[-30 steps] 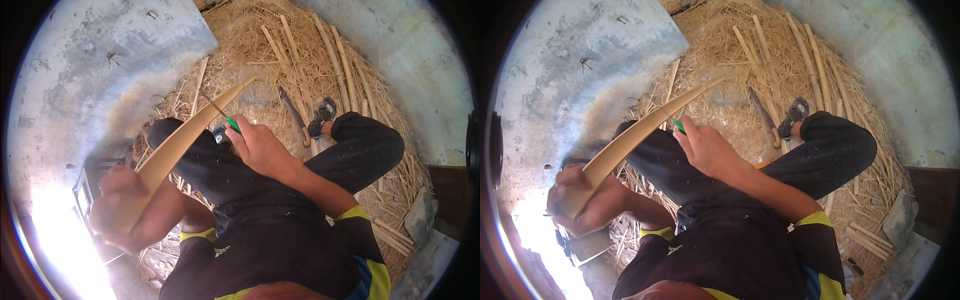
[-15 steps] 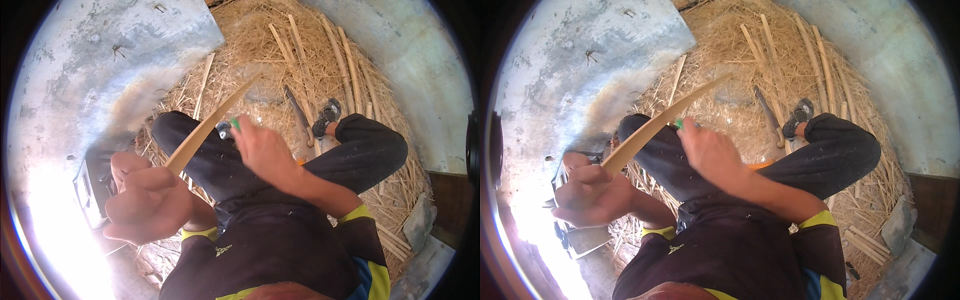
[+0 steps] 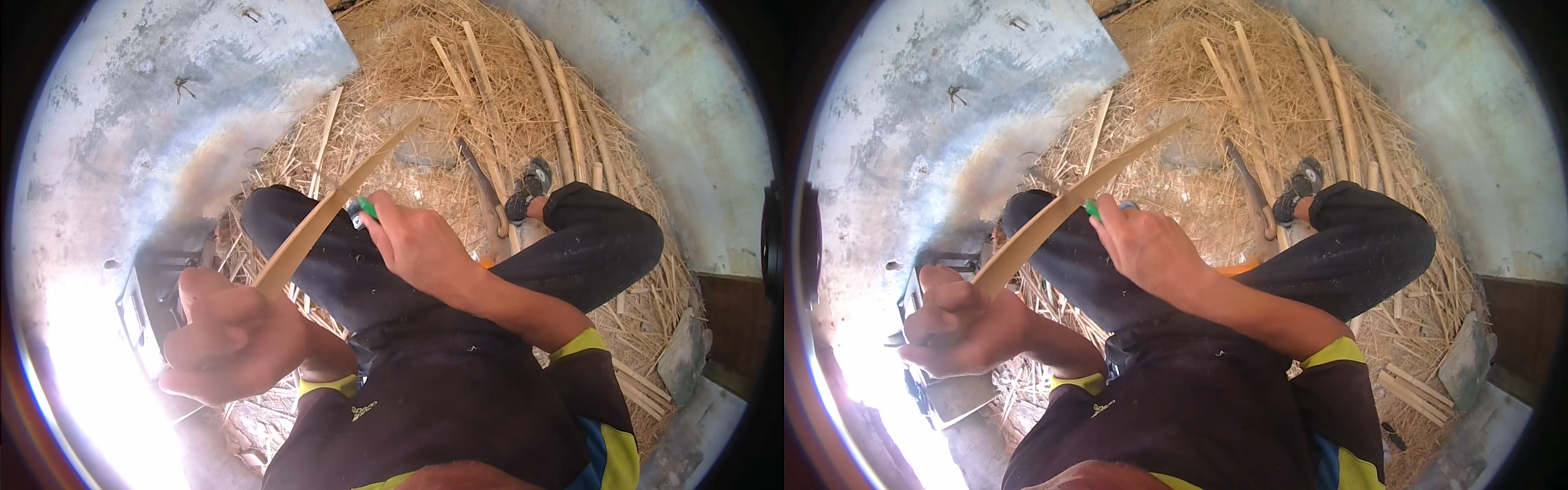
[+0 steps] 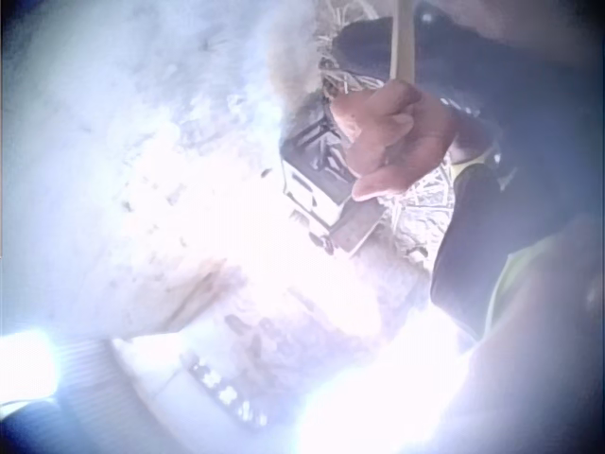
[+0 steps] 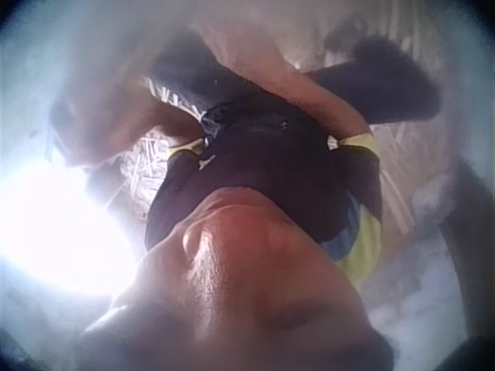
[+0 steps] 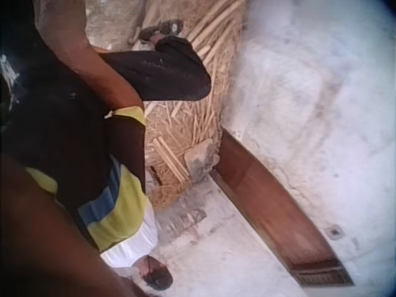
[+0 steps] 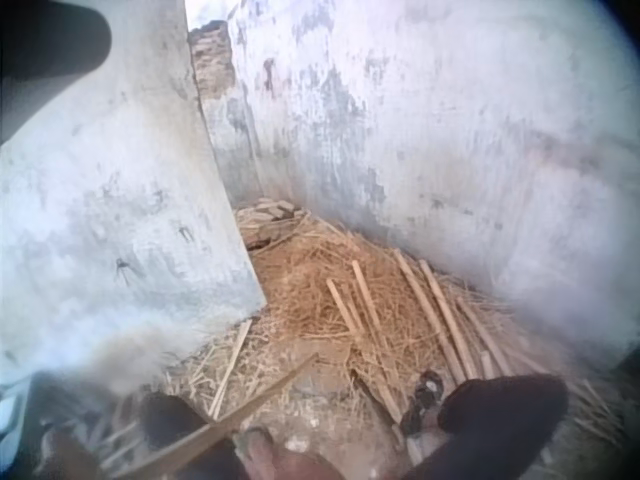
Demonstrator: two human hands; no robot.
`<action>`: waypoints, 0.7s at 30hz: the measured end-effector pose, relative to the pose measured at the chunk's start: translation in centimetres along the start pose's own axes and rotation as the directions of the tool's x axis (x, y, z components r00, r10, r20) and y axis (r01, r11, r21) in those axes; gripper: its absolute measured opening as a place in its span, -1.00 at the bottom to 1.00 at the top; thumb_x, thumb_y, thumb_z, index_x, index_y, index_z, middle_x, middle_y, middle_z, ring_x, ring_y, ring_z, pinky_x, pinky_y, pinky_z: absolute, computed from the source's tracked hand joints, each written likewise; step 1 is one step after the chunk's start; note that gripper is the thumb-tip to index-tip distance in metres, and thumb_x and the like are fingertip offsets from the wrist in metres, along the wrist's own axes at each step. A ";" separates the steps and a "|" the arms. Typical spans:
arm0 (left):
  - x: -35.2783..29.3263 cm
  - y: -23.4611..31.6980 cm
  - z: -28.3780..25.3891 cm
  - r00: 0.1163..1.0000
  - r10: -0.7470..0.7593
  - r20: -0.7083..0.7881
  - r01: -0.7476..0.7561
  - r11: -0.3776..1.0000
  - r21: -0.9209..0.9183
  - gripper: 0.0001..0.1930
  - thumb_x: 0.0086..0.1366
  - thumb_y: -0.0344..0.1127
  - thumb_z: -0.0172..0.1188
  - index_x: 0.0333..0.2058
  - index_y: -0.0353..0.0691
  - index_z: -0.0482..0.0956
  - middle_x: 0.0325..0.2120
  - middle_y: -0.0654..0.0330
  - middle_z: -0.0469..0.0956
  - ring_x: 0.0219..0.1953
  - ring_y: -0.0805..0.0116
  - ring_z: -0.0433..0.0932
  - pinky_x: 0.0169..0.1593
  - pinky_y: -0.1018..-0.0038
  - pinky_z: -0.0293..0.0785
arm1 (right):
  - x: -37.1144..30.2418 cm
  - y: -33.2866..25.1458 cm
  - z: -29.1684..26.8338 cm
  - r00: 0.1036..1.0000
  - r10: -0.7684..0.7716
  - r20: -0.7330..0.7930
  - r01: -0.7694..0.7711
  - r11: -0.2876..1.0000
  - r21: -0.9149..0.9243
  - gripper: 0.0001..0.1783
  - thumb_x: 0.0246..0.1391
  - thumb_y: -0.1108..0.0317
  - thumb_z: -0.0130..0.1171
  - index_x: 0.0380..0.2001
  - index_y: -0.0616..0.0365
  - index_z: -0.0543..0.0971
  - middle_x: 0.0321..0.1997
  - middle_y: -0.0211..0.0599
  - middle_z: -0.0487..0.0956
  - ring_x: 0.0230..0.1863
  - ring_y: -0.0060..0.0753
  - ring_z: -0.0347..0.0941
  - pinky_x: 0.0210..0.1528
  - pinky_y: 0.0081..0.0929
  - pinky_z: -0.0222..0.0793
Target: The person sits on a bed of straw and uses a knife to shave and smooth a long, thin bamboo stick. They repeatedly scrape the surface of the stick with the blade, rotating it to work on different sides, and occasionally inspect the progress.
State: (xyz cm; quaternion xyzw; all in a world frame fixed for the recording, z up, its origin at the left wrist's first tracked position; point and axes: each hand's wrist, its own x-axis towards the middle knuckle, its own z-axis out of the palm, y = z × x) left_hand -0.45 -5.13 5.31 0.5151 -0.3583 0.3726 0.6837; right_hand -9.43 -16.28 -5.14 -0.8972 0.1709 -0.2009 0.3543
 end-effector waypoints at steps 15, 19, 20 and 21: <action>1.0 -1.9 -1.5 0.992 -0.128 -0.008 0.126 0.984 -0.123 -0.54 0.40 -0.04 -0.39 -0.66 -0.06 0.19 -0.86 0.33 0.02 -0.66 0.50 -0.05 -0.52 0.57 -0.07 | 2.2 5.2 3.7 0.997 0.073 -0.007 -0.073 0.996 -0.057 -0.77 0.26 0.30 -0.11 -0.28 0.32 0.30 -0.72 0.05 0.44 -0.64 0.10 0.47 -0.60 -0.07 0.36; 0.5 -1.5 -1.3 0.990 -0.139 -0.034 0.136 0.987 -0.091 -0.55 0.40 -0.04 -0.38 -0.65 -0.06 0.20 -0.85 0.34 -0.02 -0.66 0.50 -0.04 -0.50 0.55 -0.04 | 1.8 11.2 6.2 0.982 0.186 -0.023 -0.187 0.977 -0.099 -0.76 0.25 0.33 -0.11 -0.27 0.36 0.31 -0.69 0.06 0.46 -0.63 0.11 0.47 -0.57 -0.06 0.37; 0.5 -1.5 -1.2 0.984 -0.148 -0.100 0.144 0.989 -0.046 -0.55 0.40 -0.04 -0.38 -0.65 -0.06 0.21 -0.85 0.34 -0.03 -0.66 0.49 -0.04 -0.49 0.54 -0.04 | 2.6 11.4 5.2 0.970 0.243 -0.032 -0.245 0.960 -0.139 -0.76 0.25 0.33 -0.11 -0.26 0.38 0.31 -0.69 0.07 0.46 -0.62 0.11 0.47 -0.56 -0.06 0.37; 0.5 -1.6 -1.1 0.974 -0.153 -0.165 0.155 0.988 -0.003 -0.55 0.40 -0.04 -0.37 -0.64 -0.06 0.22 -0.85 0.34 -0.03 -0.66 0.49 -0.04 -0.49 0.53 -0.03 | 2.6 11.1 4.5 0.960 0.272 0.058 -0.260 0.952 -0.164 -0.74 0.25 0.34 -0.11 -0.24 0.41 0.31 -0.69 0.07 0.46 -0.60 0.12 0.47 -0.56 -0.09 0.37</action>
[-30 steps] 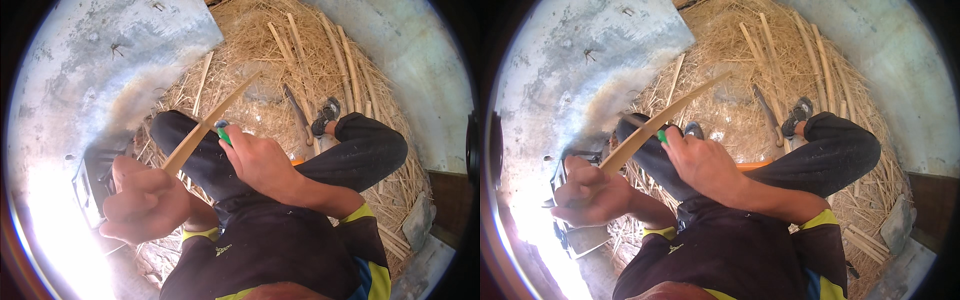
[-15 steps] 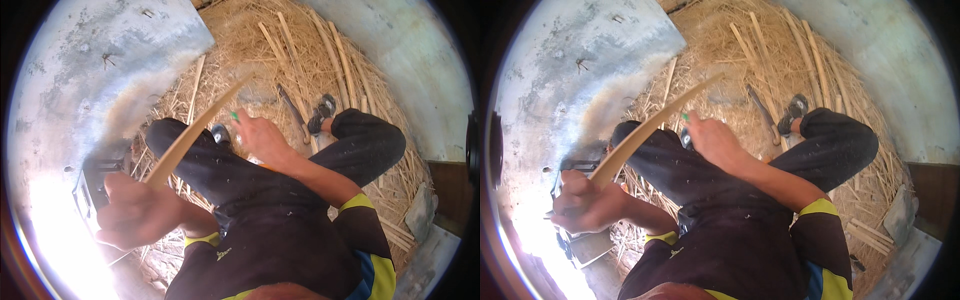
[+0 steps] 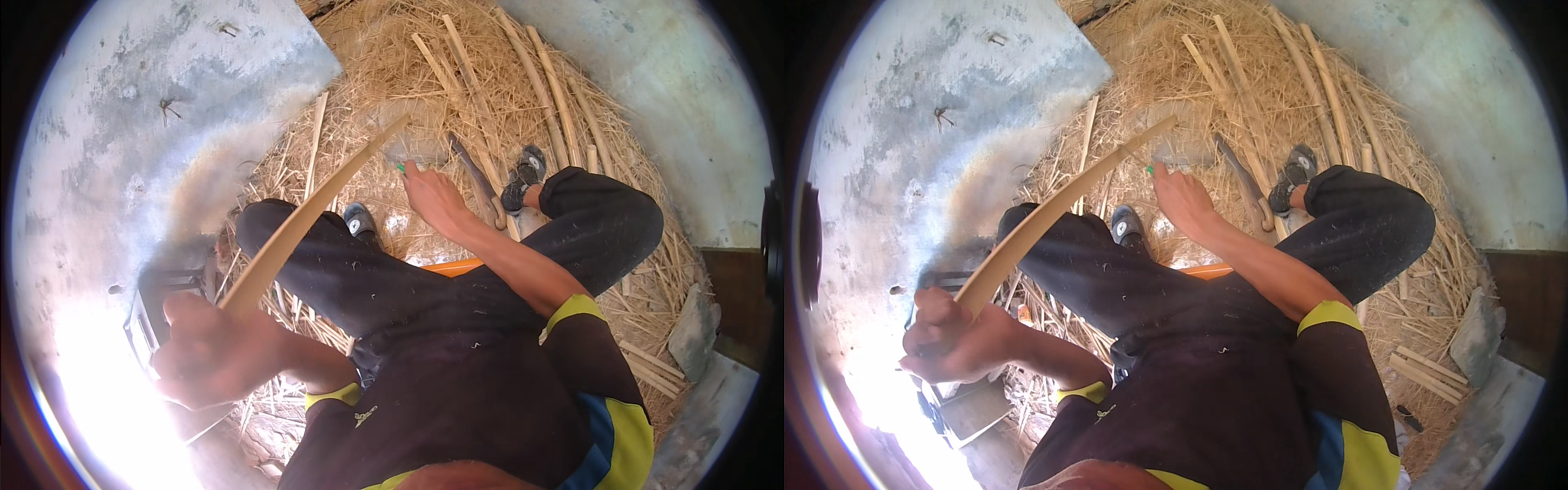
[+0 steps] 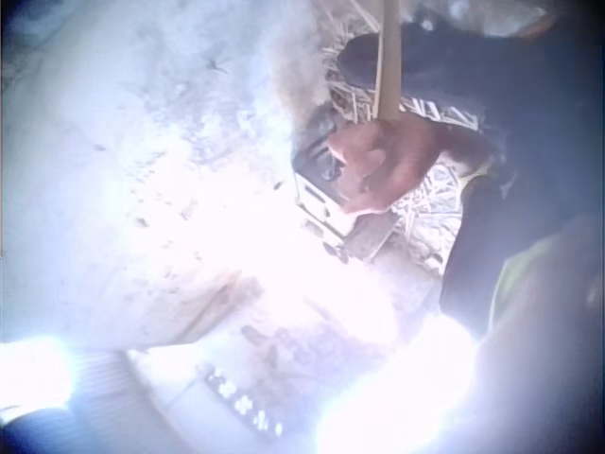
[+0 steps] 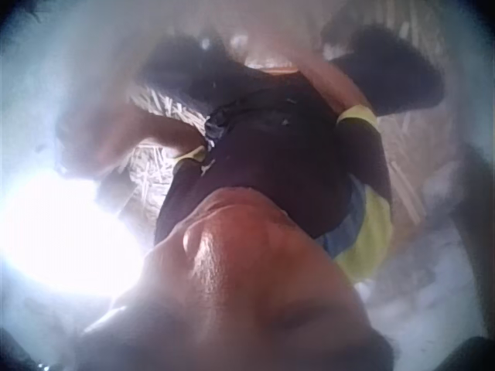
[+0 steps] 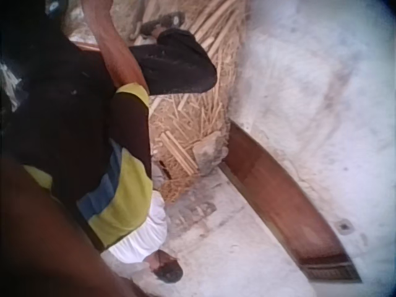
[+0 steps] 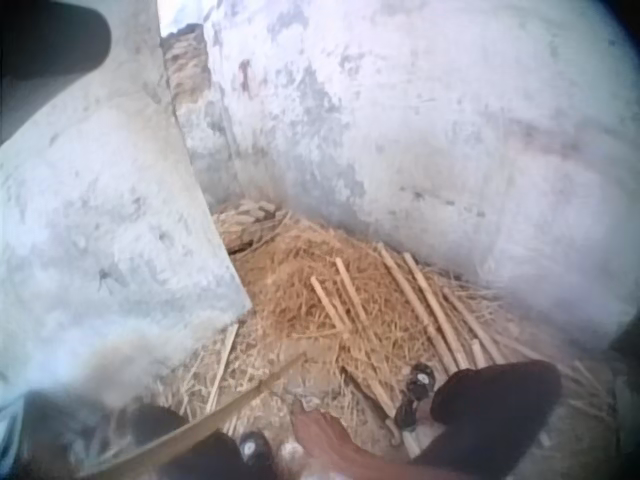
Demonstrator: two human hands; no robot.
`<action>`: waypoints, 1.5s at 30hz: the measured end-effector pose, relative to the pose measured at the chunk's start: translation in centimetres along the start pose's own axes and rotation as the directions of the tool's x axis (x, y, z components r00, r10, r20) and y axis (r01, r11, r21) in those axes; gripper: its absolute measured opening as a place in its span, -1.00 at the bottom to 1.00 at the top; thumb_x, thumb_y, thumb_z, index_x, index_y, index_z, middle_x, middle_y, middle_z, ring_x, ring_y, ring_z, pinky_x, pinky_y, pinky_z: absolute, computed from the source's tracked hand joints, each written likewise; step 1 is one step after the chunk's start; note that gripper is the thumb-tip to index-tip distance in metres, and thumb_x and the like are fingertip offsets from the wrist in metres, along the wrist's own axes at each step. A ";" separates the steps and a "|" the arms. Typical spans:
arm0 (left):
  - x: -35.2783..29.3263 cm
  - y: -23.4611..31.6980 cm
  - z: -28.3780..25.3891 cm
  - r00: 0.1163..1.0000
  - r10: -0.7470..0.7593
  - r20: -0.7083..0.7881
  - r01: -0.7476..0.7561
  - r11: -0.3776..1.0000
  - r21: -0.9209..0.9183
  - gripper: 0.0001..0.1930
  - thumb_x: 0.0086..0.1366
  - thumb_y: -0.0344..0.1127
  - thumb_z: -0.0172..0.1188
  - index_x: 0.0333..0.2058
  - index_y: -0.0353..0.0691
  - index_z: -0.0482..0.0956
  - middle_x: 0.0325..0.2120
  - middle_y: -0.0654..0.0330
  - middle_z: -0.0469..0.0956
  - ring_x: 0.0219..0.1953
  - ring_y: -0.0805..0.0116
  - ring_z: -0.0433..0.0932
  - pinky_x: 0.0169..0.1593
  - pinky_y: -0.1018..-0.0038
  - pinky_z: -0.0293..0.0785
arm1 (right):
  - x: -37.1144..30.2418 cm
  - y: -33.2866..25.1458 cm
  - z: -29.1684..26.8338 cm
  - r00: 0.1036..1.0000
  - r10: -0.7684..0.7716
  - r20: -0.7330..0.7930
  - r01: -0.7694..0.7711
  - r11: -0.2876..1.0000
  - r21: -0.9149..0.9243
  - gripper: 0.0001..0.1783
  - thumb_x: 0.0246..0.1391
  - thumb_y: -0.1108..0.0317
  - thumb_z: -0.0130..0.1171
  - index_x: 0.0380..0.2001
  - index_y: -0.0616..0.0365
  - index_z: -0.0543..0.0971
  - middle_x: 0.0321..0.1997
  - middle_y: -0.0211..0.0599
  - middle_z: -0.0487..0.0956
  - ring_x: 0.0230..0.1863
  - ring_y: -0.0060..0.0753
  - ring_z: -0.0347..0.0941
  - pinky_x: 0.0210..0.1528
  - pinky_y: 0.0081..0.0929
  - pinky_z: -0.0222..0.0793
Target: The person sits on a bed of straw and uses a knife to shave and smooth a long, thin bamboo stick. They repeatedly scrape the surface of the stick with the blade, rotating it to work on different sides, and occasionally inspect the progress.
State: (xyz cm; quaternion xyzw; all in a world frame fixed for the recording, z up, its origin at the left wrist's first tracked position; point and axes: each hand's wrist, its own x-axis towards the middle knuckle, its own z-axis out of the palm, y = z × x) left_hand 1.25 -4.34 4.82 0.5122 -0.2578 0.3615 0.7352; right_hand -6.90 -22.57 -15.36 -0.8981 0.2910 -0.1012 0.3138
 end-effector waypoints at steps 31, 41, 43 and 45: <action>0.5 -0.4 1.4 0.971 0.228 -0.068 -0.186 0.905 0.383 -0.59 0.33 -0.11 -0.23 -0.68 -0.13 0.30 -0.81 0.33 0.07 -0.68 0.47 0.08 -0.54 0.55 -0.01 | 2.2 -0.5 4.4 0.995 -0.070 -0.071 0.072 0.997 0.031 -0.73 0.25 0.31 -0.12 -0.26 0.40 0.35 -0.65 0.05 0.51 -0.61 0.07 0.49 -0.55 -0.10 0.41; 0.9 -1.1 0.8 0.967 0.246 -0.068 -0.231 0.957 0.173 -0.67 0.35 -0.16 -0.24 -0.50 -0.23 0.35 -0.62 0.22 0.26 -0.61 0.47 0.25 -0.56 0.59 0.21 | 1.4 0.1 -0.1 0.969 0.236 0.073 -0.247 0.928 0.278 -0.65 0.27 0.21 -0.19 -0.22 0.34 0.38 -0.59 0.14 0.51 -0.42 0.20 0.50 -0.41 0.00 0.37; 1.8 -1.5 0.3 0.969 0.249 0.010 -0.247 0.956 0.156 -0.72 0.35 -0.22 -0.21 -0.45 -0.27 0.32 -0.59 0.20 0.27 -0.53 0.50 0.32 -0.56 0.65 0.32 | -1.0 -5.3 -5.1 1.000 0.012 0.004 -0.013 0.876 0.483 -0.66 0.27 0.19 -0.16 -0.22 0.31 0.36 -0.65 0.11 0.46 -0.50 0.21 0.47 -0.45 -0.01 0.33; 2.6 -1.5 -0.5 0.968 0.243 0.060 -0.250 0.948 0.197 -0.76 0.35 -0.27 -0.20 -0.44 -0.29 0.27 -0.59 0.20 0.23 -0.53 0.50 0.31 -0.60 0.67 0.27 | -3.8 -10.4 -8.7 0.975 -0.210 -0.065 0.205 0.757 0.621 -0.71 0.25 0.21 -0.10 -0.25 0.28 0.35 -0.68 0.10 0.44 -0.58 0.19 0.43 -0.51 -0.01 0.32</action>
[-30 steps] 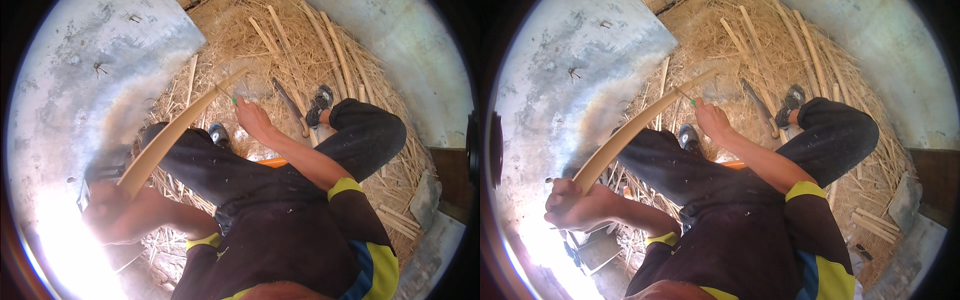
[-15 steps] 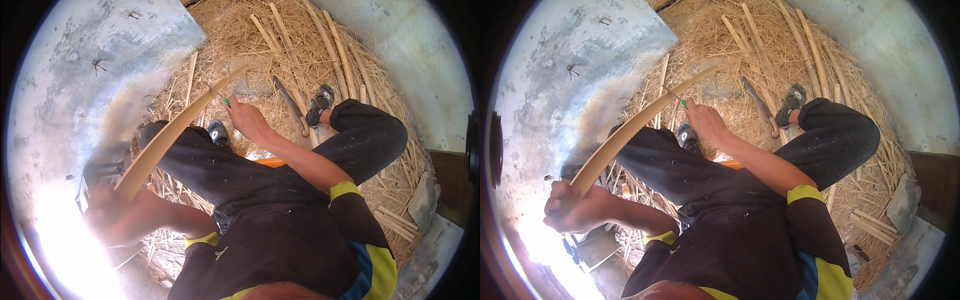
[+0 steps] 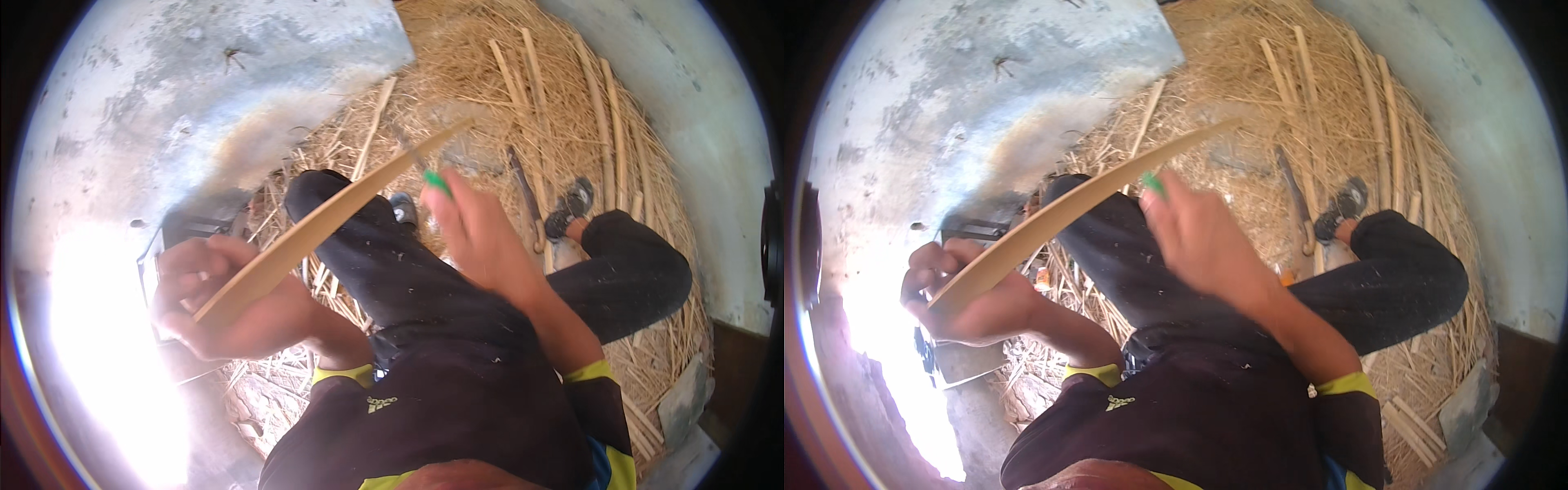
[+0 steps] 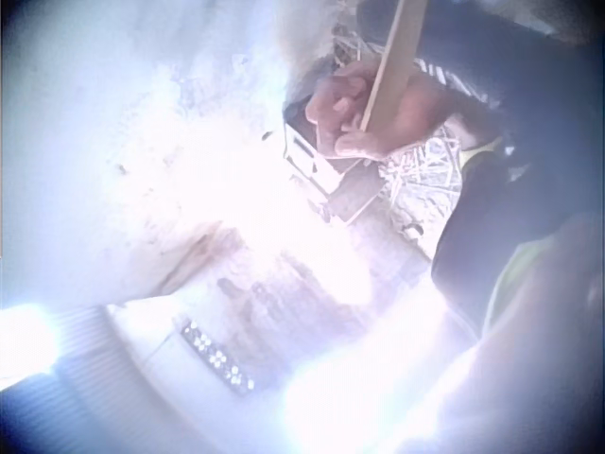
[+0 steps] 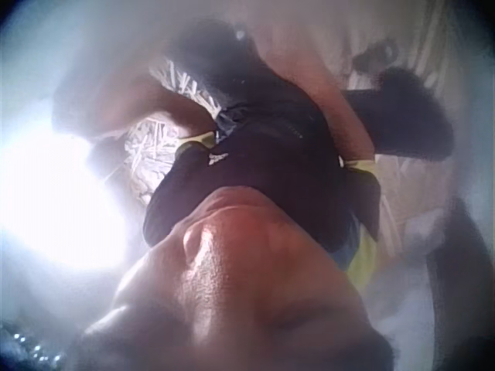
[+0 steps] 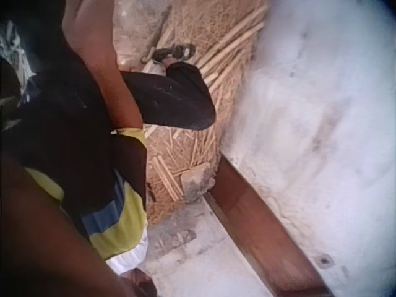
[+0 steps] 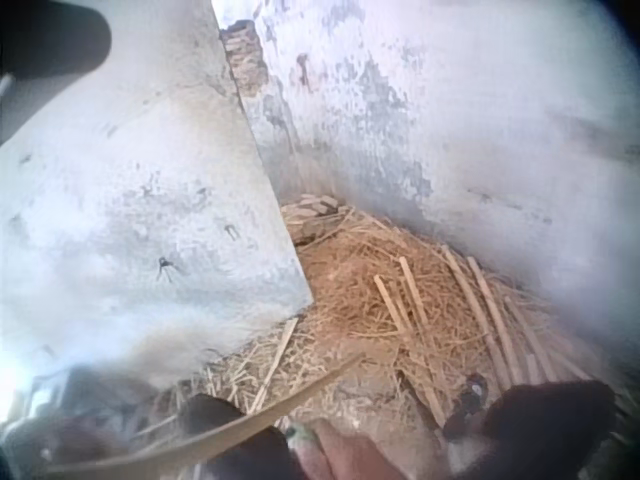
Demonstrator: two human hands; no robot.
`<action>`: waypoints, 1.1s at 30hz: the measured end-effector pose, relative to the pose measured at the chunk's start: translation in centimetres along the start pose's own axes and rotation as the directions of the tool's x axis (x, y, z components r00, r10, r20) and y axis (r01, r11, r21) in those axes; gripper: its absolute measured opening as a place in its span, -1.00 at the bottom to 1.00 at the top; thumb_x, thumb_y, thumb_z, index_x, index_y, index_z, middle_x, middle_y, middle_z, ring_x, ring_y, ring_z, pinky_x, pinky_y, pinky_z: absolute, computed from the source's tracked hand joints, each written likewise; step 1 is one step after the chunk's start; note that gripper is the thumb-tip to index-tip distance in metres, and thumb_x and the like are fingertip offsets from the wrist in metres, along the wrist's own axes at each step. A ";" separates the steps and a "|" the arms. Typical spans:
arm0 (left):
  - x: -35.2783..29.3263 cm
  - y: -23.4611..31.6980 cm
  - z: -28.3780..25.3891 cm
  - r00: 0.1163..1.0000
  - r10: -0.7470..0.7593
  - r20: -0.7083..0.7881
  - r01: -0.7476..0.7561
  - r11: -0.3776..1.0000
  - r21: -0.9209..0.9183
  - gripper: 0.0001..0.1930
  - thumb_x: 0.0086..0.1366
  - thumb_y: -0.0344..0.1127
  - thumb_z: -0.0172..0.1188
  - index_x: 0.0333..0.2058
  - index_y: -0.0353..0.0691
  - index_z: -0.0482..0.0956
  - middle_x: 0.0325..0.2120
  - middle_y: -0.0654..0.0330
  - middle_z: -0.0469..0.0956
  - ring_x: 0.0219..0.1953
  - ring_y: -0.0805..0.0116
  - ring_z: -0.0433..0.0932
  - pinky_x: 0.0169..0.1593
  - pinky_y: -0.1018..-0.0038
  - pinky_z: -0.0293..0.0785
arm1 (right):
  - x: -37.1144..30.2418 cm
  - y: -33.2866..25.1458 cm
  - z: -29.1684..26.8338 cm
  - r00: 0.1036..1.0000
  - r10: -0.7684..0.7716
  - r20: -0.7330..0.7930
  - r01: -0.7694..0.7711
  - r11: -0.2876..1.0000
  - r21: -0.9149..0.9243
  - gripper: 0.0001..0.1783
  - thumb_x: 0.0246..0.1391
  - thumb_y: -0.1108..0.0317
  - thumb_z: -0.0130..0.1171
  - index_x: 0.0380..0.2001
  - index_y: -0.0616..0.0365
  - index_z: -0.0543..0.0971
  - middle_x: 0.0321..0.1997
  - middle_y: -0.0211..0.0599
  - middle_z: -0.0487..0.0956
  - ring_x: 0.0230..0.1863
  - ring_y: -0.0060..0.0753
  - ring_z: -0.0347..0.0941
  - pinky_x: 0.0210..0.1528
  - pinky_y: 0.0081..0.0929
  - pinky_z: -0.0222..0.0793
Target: The person sits on a bed of straw and uses a knife to shave and smooth a long, thin bamboo stick. They repeatedly scrape the surface of the stick with the blade, rotating it to work on different sides, and occasionally inspect the progress.
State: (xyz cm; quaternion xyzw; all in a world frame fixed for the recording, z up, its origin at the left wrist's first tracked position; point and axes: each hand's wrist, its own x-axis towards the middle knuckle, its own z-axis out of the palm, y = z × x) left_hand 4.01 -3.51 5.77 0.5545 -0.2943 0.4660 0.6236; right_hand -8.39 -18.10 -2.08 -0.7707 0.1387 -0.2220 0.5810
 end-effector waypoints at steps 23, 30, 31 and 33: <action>-2.1 1.1 -1.7 0.990 0.062 0.124 -0.098 0.946 0.308 -0.65 0.23 -0.49 0.09 -0.09 -0.48 0.16 -0.61 0.23 0.24 -0.61 0.37 0.27 -0.55 0.43 0.21 | -2.7 -2.4 4.0 0.989 -0.146 0.024 0.143 0.895 -0.422 -0.78 0.23 0.29 -0.07 -0.34 0.25 0.29 -0.72 0.03 0.43 -0.65 0.12 0.43 -0.63 -0.07 0.32; -2.5 1.7 -1.3 0.985 0.083 0.154 -0.164 0.748 0.644 -0.62 0.21 -0.48 0.13 -0.10 -0.48 0.18 -0.57 0.22 0.30 -0.59 0.35 0.33 -0.55 0.40 0.26 | -2.1 -0.4 3.6 0.991 -0.134 -0.013 0.121 0.927 -0.355 -0.77 0.23 0.29 -0.07 -0.33 0.28 0.30 -0.74 0.06 0.41 -0.65 0.15 0.42 -0.62 -0.07 0.34; -2.4 1.7 -1.5 0.979 0.095 0.178 -0.193 0.699 0.689 -0.62 0.20 -0.48 0.14 -0.10 -0.48 0.19 -0.57 0.21 0.30 -0.59 0.35 0.34 -0.56 0.40 0.27 | -2.1 -0.1 3.9 0.994 -0.109 -0.018 0.094 0.917 -0.387 -0.77 0.23 0.29 -0.07 -0.32 0.29 0.30 -0.74 0.06 0.42 -0.65 0.16 0.42 -0.61 -0.06 0.34; -2.3 2.1 -1.2 0.969 0.125 0.211 -0.241 0.648 0.722 -0.63 0.20 -0.47 0.16 -0.12 -0.47 0.20 -0.56 0.22 0.32 -0.59 0.34 0.37 -0.55 0.39 0.28 | -2.0 1.1 4.0 0.997 -0.069 -0.039 0.044 0.888 -0.458 -0.76 0.22 0.29 -0.07 -0.32 0.30 0.30 -0.74 0.07 0.42 -0.64 0.18 0.42 -0.60 -0.04 0.34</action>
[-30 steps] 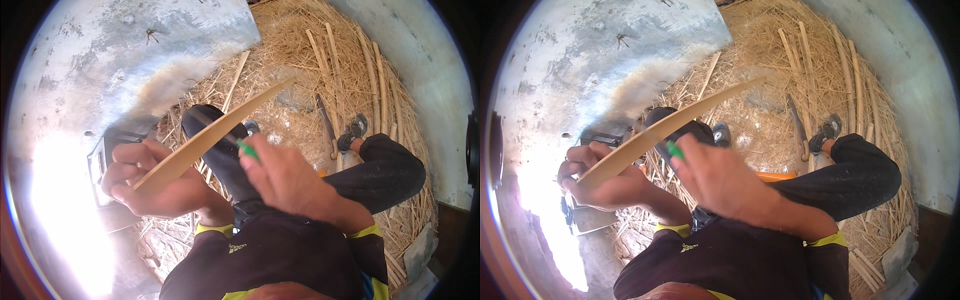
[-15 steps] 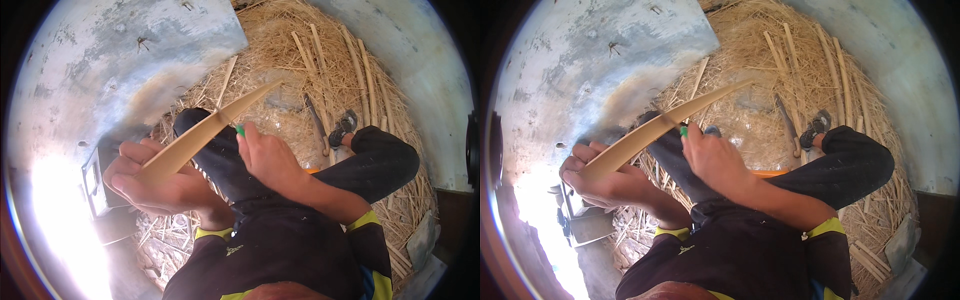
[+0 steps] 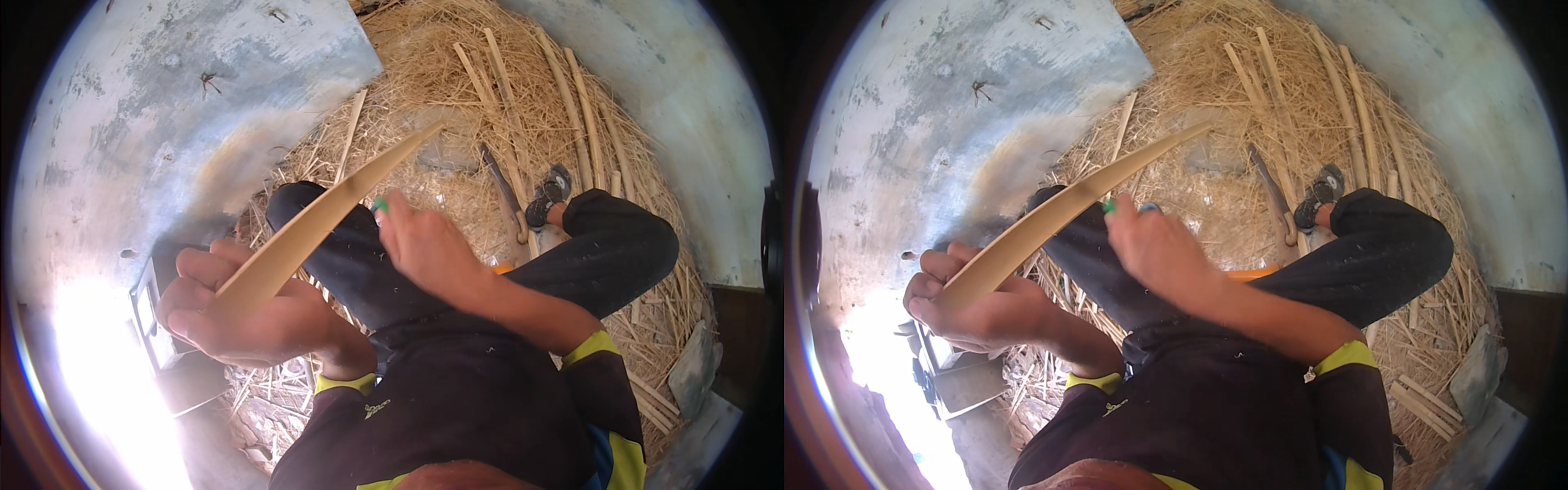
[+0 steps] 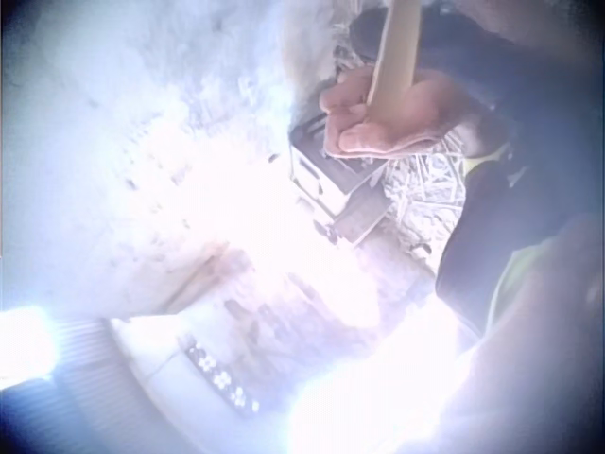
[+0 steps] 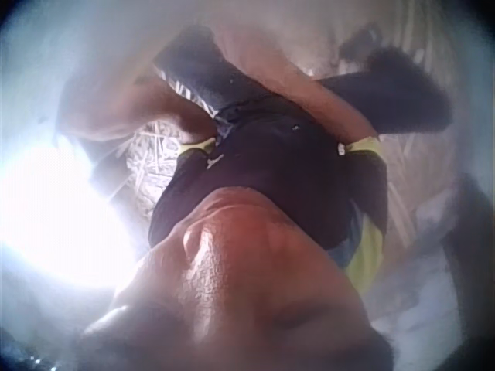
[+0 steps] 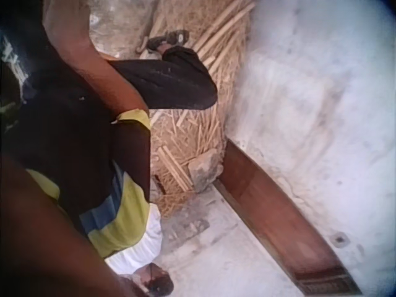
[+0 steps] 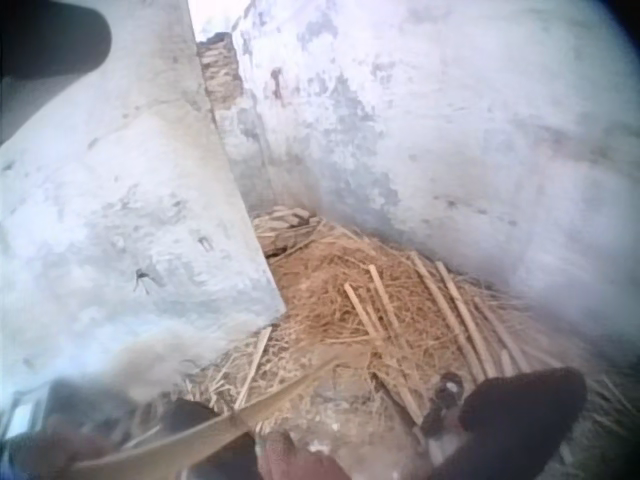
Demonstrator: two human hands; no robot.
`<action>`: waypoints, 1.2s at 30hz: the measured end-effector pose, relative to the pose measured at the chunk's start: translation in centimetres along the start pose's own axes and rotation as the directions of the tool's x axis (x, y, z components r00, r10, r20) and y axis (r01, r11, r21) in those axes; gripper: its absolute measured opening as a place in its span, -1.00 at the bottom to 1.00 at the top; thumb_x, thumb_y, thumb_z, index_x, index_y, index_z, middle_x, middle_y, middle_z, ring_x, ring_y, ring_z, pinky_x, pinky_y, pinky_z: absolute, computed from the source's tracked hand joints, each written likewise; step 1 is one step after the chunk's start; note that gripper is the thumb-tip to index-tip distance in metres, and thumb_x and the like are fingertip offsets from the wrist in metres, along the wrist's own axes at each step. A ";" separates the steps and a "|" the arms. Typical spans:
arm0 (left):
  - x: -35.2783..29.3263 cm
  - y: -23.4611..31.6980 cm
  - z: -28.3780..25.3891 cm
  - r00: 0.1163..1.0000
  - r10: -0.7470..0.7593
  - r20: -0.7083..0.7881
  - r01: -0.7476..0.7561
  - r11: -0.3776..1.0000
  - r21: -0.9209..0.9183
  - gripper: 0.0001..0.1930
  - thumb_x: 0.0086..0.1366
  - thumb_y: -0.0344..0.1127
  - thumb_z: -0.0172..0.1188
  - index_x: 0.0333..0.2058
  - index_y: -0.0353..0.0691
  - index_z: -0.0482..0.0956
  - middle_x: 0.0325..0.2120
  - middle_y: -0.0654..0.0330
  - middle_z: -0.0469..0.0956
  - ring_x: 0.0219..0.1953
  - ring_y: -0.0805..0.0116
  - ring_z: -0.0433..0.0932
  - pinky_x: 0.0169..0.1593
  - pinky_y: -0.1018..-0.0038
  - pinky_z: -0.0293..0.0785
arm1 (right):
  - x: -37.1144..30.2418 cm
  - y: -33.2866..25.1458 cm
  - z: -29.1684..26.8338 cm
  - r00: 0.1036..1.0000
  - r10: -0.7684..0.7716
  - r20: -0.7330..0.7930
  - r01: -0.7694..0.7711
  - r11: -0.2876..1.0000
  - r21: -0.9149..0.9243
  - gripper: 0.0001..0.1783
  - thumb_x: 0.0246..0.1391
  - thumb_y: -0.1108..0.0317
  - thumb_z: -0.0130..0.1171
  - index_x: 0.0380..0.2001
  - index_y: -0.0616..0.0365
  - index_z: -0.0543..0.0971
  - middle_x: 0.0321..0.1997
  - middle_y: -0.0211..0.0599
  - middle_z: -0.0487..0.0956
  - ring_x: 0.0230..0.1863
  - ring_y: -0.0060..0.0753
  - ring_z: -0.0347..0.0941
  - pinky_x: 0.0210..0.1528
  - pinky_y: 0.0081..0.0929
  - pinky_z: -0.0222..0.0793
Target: The person sits on a bed of straw and uses a knife to shave and smooth a long, thin bamboo stick. They repeatedly scrape the surface of the stick with the blade, rotating it to work on different sides, and occasionally inspect the progress.
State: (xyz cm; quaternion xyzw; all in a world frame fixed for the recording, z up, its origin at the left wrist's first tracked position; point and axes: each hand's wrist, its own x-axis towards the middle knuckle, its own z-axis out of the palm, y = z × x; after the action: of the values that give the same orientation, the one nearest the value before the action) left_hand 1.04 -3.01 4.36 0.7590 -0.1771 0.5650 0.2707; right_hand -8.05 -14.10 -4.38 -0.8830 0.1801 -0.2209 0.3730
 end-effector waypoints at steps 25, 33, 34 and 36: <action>1.0 0.1 0.6 0.950 0.283 -0.131 -0.255 0.947 0.197 -0.73 0.21 -0.27 0.16 -0.37 -0.36 0.31 -0.63 0.24 0.36 -0.64 0.30 0.44 -0.56 0.39 0.35 | 2.8 9.4 3.2 0.983 0.160 0.089 -0.150 0.982 -0.113 -0.73 0.25 0.29 -0.13 -0.32 0.35 0.33 -0.73 0.02 0.45 -0.67 0.07 0.46 -0.60 -0.10 0.40; 0.7 0.2 1.2 0.964 0.188 -0.186 -0.158 0.974 0.162 -0.76 0.21 -0.28 0.18 -0.42 -0.32 0.35 -0.65 0.23 0.33 -0.62 0.34 0.43 -0.59 0.41 0.32 | 2.7 11.3 4.7 0.987 0.149 0.064 -0.144 0.987 -0.072 -0.70 0.26 0.26 -0.13 -0.31 0.36 0.31 -0.76 0.06 0.42 -0.67 0.13 0.43 -0.59 -0.07 0.36; 1.0 0.2 1.2 0.951 0.239 -0.198 -0.202 0.960 0.193 -0.76 0.21 -0.27 0.18 -0.44 -0.30 0.35 -0.65 0.23 0.32 -0.62 0.36 0.42 -0.59 0.41 0.31 | 2.9 13.1 4.9 0.990 0.137 0.031 -0.133 0.984 -0.119 -0.71 0.25 0.26 -0.13 -0.31 0.36 0.31 -0.77 0.05 0.42 -0.68 0.13 0.43 -0.60 -0.07 0.35; 1.5 -0.8 1.0 0.891 0.422 -0.170 -0.348 0.873 0.341 -0.75 0.21 -0.26 0.17 -0.50 -0.26 0.35 -0.67 0.23 0.29 -0.65 0.41 0.37 -0.61 0.40 0.29 | 3.4 11.9 4.1 0.951 0.273 0.142 -0.268 0.962 -0.053 -0.71 0.25 0.26 -0.13 -0.30 0.35 0.32 -0.76 0.07 0.42 -0.65 0.14 0.45 -0.59 -0.06 0.36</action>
State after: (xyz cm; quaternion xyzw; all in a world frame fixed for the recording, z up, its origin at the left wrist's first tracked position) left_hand 2.71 -2.99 5.37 0.6665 -0.2035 0.7152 0.0525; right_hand -4.87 -21.19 -14.80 -0.8699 0.2747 -0.0984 0.3976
